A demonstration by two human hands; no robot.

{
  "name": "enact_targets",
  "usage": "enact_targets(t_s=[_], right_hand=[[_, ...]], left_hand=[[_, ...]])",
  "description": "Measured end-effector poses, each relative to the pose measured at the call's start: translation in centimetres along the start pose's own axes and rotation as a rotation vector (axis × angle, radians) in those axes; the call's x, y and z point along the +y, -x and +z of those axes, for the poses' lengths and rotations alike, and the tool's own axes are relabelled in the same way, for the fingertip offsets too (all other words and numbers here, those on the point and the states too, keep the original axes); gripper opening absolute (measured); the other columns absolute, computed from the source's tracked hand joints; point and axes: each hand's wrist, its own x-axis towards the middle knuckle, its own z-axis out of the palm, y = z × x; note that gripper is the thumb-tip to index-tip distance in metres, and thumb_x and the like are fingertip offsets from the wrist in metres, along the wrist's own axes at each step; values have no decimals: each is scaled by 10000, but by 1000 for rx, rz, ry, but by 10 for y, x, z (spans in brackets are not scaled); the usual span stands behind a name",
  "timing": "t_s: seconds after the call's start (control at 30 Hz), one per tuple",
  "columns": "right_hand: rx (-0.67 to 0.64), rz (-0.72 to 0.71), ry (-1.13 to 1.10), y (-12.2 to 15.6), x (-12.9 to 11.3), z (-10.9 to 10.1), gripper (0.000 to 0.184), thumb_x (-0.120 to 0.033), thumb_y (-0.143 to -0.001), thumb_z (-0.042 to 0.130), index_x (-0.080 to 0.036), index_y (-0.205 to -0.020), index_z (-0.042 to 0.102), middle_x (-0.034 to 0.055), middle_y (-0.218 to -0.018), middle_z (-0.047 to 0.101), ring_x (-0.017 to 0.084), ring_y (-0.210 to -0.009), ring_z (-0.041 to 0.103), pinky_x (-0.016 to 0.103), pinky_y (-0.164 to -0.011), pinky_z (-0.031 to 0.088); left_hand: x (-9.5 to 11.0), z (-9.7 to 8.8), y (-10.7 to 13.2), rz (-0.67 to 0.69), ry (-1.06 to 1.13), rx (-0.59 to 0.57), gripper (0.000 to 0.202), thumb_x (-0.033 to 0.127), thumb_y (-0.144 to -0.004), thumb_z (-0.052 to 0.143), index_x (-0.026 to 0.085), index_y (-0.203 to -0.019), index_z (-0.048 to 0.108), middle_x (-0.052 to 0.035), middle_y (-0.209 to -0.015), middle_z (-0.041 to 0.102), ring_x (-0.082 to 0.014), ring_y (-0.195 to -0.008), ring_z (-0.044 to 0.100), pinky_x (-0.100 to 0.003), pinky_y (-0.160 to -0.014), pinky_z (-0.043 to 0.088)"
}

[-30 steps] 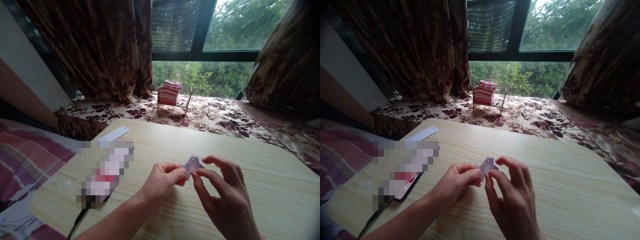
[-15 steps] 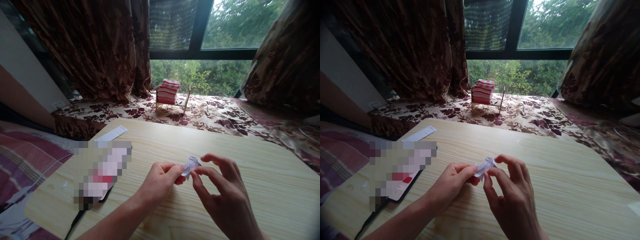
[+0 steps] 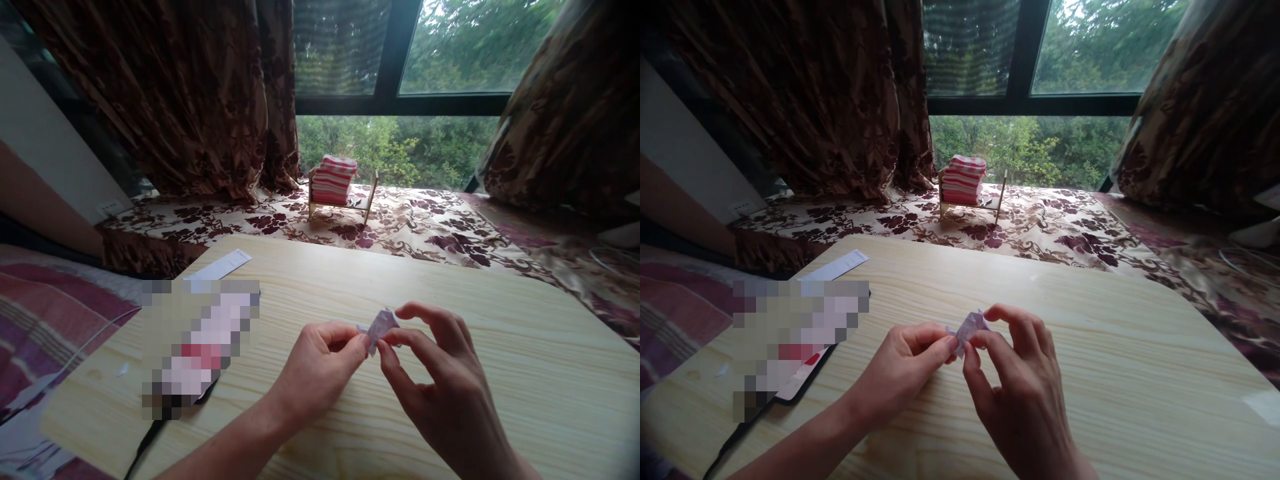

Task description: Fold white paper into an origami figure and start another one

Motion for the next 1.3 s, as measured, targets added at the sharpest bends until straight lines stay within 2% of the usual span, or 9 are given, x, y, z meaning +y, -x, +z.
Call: enact_targets(t_s=[0.2, 0.37, 0.43, 0.5, 0.6, 0.77, 0.9, 1.07, 1.3], right_hand=[[-14, 17, -1, 0, 2, 0, 71, -121, -815, 605, -183, -849, 596, 102, -1029, 544, 243, -940, 519, 443, -775, 455], [-20, 71, -50, 0, 4, -1, 56, -161, -822, 613, -209, -850, 607, 80, -1043, 536, 229, -980, 520, 427, -822, 452], [-10, 160, -103, 1, 5, 0, 64, -219, -817, 629, -219, -872, 596, 78, -1070, 535, 235, -1031, 520, 422, -852, 451], [-21, 323, -202, 3, 7, 2, 223, -305, -802, 651, -226, -996, 573, 82, -1114, 546, 243, -1064, 529, 423, -872, 456], [-170, 600, -430, 4, 9, 1, 430, -432, -778, 659, -231, -1139, 540, 77, -1111, 605, 244, -1028, 578, 415, -870, 471], [-419, 732, -723, -4, 7, -6, 257, -448, -823, 599, -213, -898, 672, 35, -914, 694, 213, -894, 637, 349, -848, 469], [-422, 784, -785, -8, 5, -8, 265, -446, -801, 627, -201, -877, 694, 38, -869, 717, 205, -843, 654, 315, -817, 482], [-282, 852, -783, -7, 10, -6, 381, -534, -811, 576, -197, -959, 674, 49, -899, 708, 202, -861, 652, 294, -805, 505], [-373, 812, -715, -11, 5, -8, 337, -521, -810, 578, -204, -724, 650, 14, -771, 689, 178, -800, 637, 238, -749, 505]], left_hand=[[0, 3, 5, 150, -177, 44, 218, 229, -832, 578, 133, -659, 670, -9, -673, 598, -135, -699, 534, -241, -686, 392], [1, 2, 3, 138, -102, 37, 214, 216, -847, 553, 135, -690, 675, 0, -658, 576, -119, -674, 509, -224, -641, 380], [1, 1, 2, 97, -48, 38, 239, 236, -837, 562, 135, -635, 638, 15, -606, 515, -104, -619, 449, -221, -581, 344], [1, 0, 1, 42, -2, 40, 264, 248, -814, 577, 135, -574, 582, 28, -565, 440, -93, -578, 381, -224, -537, 299], [1, -1, 0, -37, 70, 9, 268, 261, -781, 590, 138, -548, 540, 36, -541, 385, -85, -552, 324, -229, -509, 256], [2, -1, -1, -89, 152, -24, 224, 266, -743, 601, 131, -566, 568, 29, -536, 421, -87, -552, 336, -229, -516, 260], [2, 0, 0, -113, 148, -15, 210, 273, -740, 604, 131, -585, 589, 24, -551, 449, -85, -550, 349, -224, -509, 261], [2, 0, -1, -114, 153, 45, 237, 311, -736, 615, 133, -580, 600, 5, -572, 492, -102, -582, 396, -229, -536, 301], [2, -1, -2, -92, 142, 79, 230, 322, -732, 634, 133, -601, 631, 2, -578, 521, -111, -599, 428, -229, -555, 330]])
